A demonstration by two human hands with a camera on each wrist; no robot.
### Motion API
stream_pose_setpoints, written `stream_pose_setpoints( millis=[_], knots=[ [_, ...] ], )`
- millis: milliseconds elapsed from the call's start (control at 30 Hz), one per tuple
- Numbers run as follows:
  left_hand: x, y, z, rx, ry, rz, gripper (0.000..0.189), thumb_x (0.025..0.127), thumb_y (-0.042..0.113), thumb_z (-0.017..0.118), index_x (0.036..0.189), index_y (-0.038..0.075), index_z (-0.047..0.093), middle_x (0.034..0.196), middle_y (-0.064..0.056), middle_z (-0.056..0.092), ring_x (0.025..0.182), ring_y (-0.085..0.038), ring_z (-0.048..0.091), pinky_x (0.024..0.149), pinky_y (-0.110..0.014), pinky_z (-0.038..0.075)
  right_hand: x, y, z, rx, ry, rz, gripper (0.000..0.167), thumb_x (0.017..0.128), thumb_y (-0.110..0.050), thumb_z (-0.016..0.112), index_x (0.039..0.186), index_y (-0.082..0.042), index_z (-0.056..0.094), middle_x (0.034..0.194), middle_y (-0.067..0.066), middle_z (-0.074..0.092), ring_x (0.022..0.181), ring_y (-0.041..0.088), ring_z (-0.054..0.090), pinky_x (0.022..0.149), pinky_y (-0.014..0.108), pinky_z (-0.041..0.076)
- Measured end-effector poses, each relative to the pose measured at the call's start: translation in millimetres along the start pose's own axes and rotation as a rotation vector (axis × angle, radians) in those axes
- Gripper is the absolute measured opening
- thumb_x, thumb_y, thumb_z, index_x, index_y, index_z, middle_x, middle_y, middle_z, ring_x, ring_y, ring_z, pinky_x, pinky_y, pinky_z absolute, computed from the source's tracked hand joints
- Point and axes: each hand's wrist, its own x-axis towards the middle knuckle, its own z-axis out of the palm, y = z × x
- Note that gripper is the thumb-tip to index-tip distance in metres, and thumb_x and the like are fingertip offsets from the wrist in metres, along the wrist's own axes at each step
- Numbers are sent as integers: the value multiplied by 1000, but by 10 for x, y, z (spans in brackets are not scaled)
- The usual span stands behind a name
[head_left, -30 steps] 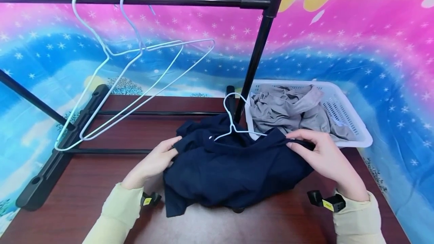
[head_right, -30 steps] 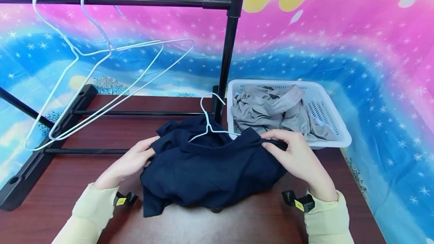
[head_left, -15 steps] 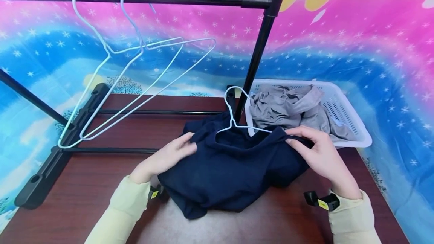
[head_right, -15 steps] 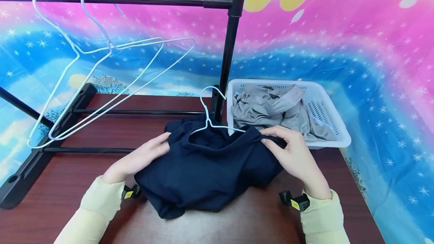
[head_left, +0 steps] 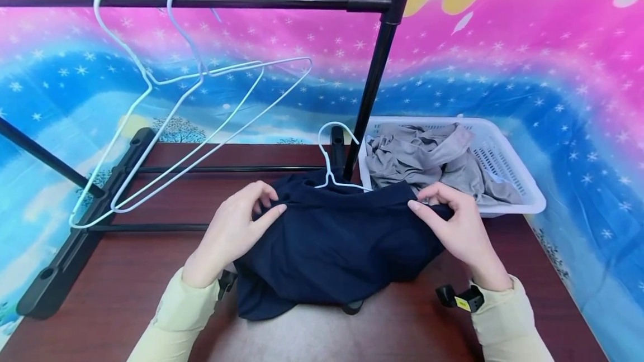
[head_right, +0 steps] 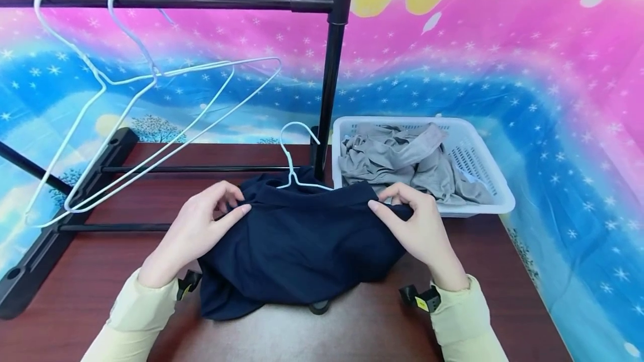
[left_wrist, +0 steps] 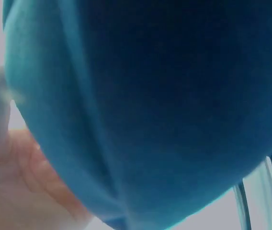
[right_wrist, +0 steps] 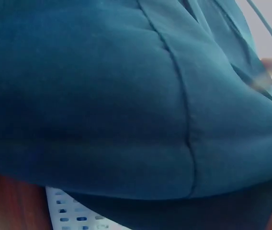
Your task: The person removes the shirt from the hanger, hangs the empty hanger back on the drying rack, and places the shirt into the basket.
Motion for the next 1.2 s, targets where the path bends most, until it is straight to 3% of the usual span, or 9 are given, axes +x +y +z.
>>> stream_pose_setpoints(
  millis=[133, 200, 400, 567, 700, 867, 1067, 1200],
  knots=[
    [26, 18, -4, -26, -109, 6, 5, 103, 28, 64, 104, 24, 67, 93, 11, 64, 79, -11, 55, 72, -36, 47, 28, -129, 49, 11, 42, -14, 16, 86, 6, 77, 90, -6, 68, 67, 4, 54, 69, 11, 48, 71, 24, 37],
    [45, 23, -13, -59, -124, 28, 6, 105, 25, 60, 106, 24, 66, 98, 10, 65, 82, -11, 58, 76, -37, 48, 31, -116, 68, 9, 53, -38, 17, 84, 8, 78, 90, -6, 69, 68, 4, 53, 69, 11, 47, 70, 24, 36],
    [126, 38, -44, -169, -6, 148, 13, 106, 19, 58, 112, 18, 69, 108, 6, 67, 99, -11, 62, 89, -38, 50, 74, 86, 104, -64, 32, -76, 15, 90, -1, 77, 98, -13, 74, 78, -4, 66, 78, 8, 55, 74, 21, 40],
    [135, 27, -58, -216, 45, 181, 15, 102, 14, 64, 113, 15, 74, 110, 6, 69, 104, -11, 64, 93, -34, 50, 100, 74, 120, -136, 33, -110, 14, 92, -5, 76, 104, -12, 77, 95, -3, 74, 91, 6, 64, 83, 17, 44],
    [137, 28, -73, -257, 77, 197, 17, 99, 10, 68, 113, 15, 76, 107, 8, 70, 100, -10, 64, 89, -30, 50, 122, -13, 141, -125, 52, -120, 14, 92, -5, 76, 104, -11, 78, 100, -2, 75, 98, 7, 66, 89, 17, 45],
    [125, 64, -33, -306, 101, 235, 21, 96, 5, 72, 113, 14, 79, 93, 9, 66, 82, -9, 59, 72, -25, 46, 119, -103, 231, -72, 39, -94, 14, 93, -6, 75, 104, -15, 77, 95, -5, 73, 92, 7, 64, 85, 20, 45],
    [111, 209, 203, -317, 23, 286, 16, 98, 11, 70, 111, 12, 79, 92, 9, 63, 74, -8, 54, 61, -25, 42, 65, -183, 465, 17, -45, -90, 21, 95, -3, 70, 108, -19, 74, 89, -7, 67, 83, 10, 60, 76, 25, 44],
    [108, 239, 244, -327, -8, 289, 16, 99, 11, 69, 111, 14, 79, 94, 10, 63, 74, -7, 53, 59, -26, 41, 54, -174, 503, 75, -20, -116, 29, 89, 5, 65, 105, -18, 74, 86, -6, 64, 80, 12, 57, 73, 27, 43]
  ],
)
